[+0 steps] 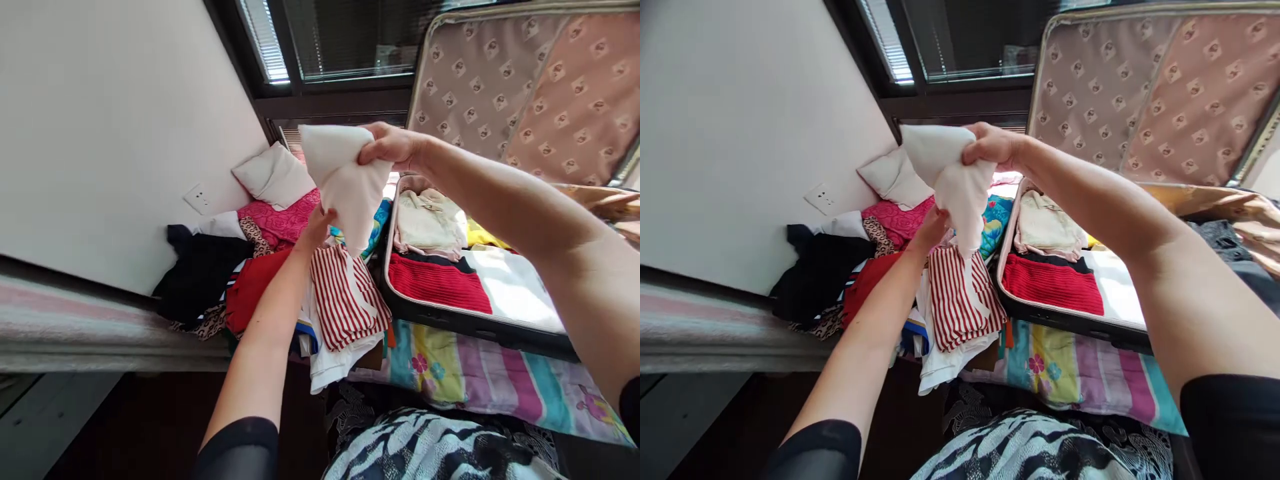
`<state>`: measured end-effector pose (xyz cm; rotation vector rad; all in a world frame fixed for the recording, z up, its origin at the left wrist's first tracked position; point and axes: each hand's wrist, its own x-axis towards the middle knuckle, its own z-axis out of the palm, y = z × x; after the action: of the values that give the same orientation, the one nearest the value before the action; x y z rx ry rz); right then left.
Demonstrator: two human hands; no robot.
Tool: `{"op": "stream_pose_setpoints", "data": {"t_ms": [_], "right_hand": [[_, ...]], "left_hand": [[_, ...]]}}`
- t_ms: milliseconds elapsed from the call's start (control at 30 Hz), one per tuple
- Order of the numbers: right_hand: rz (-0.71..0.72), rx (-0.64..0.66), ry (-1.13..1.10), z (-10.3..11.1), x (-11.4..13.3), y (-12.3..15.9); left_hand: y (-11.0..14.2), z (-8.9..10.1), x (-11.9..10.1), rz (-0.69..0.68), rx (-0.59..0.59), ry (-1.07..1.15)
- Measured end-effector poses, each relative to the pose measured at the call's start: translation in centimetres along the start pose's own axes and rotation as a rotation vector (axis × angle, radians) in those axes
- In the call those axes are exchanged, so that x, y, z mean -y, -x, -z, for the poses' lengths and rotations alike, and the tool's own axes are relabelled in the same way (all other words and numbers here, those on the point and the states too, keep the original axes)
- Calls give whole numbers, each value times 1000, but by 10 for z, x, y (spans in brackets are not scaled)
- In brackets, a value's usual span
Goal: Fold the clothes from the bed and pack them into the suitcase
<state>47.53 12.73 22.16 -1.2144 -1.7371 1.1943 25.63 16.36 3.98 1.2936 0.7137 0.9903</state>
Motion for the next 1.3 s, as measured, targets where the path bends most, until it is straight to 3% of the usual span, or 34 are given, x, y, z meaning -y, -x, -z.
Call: {"op": "stream_pose_setpoints", "data": {"t_ms": [100, 200, 367, 467, 600, 700, 767, 867, 967, 1033, 1167, 1300], "right_hand": [[6, -50, -15, 30, 17, 34], [-22, -141, -8, 74, 10, 79], [-222, -350, -86, 145, -48, 162], [-329, -499, -90, 167, -92, 205], [-391, -590, -18, 173, -129, 254], [-453, -611, 38, 180, -140, 285], [-471, -594, 58, 190, -148, 303], [-550, -513, 158, 196, -174, 324], [-706, -372, 181, 177, -216, 334], [-775, -274, 114, 157, -243, 336], [-744, -280, 144, 134, -266, 334], [-628, -323, 318, 143, -256, 330]], "left_hand": [[0, -20, -17, 44, 142, 89], [3, -70, -27, 131, 288, 139], [2, -175, -19, 272, 407, 160], [-15, -215, -10, 325, 457, 105], [-39, -245, -10, 350, 498, 72], [-36, -268, -7, 437, 541, 92], [-18, -287, 3, 527, 567, 144], [25, -311, 38, 671, 567, 207], [64, -325, 82, 843, 485, 66], [77, -330, 104, 919, 413, -88], [83, -339, 119, 877, 401, -124], [93, -342, 117, 762, 511, -112]]}}
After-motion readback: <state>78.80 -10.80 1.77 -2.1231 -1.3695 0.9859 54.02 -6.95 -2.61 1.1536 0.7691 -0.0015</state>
